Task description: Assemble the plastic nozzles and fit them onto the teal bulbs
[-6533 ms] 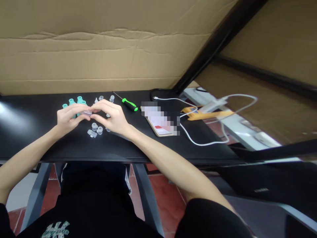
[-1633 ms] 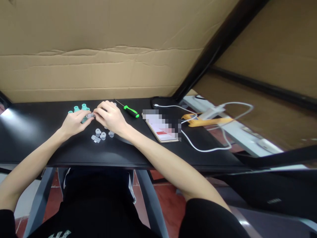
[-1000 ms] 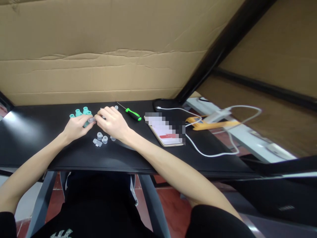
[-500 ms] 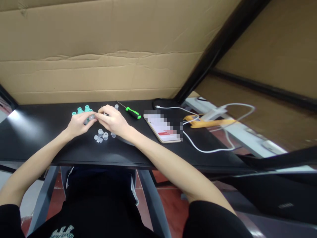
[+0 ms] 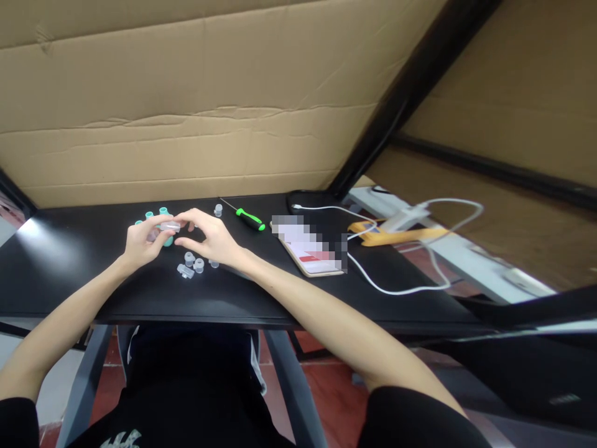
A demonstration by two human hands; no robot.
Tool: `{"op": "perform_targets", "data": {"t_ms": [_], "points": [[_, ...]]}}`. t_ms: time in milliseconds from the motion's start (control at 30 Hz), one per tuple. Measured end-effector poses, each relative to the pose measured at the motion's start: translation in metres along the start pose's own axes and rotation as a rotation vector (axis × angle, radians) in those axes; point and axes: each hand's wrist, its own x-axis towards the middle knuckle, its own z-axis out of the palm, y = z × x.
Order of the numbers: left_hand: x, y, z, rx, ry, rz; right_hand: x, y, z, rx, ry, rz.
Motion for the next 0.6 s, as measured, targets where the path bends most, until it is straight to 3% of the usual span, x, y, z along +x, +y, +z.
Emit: {"op": "perform_targets", "data": {"t_ms": [267,600], "points": [[0.0034,-0.0029,0.0007,-0.080,-0.029,-0.010,-0.0003,-0.0030,0.0031,-0.099,0.088,0.012],[0.0040,-0.0064,0.0020,-0.197,0.003,0.058,-0.0012,0.0025,0.0046,-0.173,0.144,-0.252]]}}
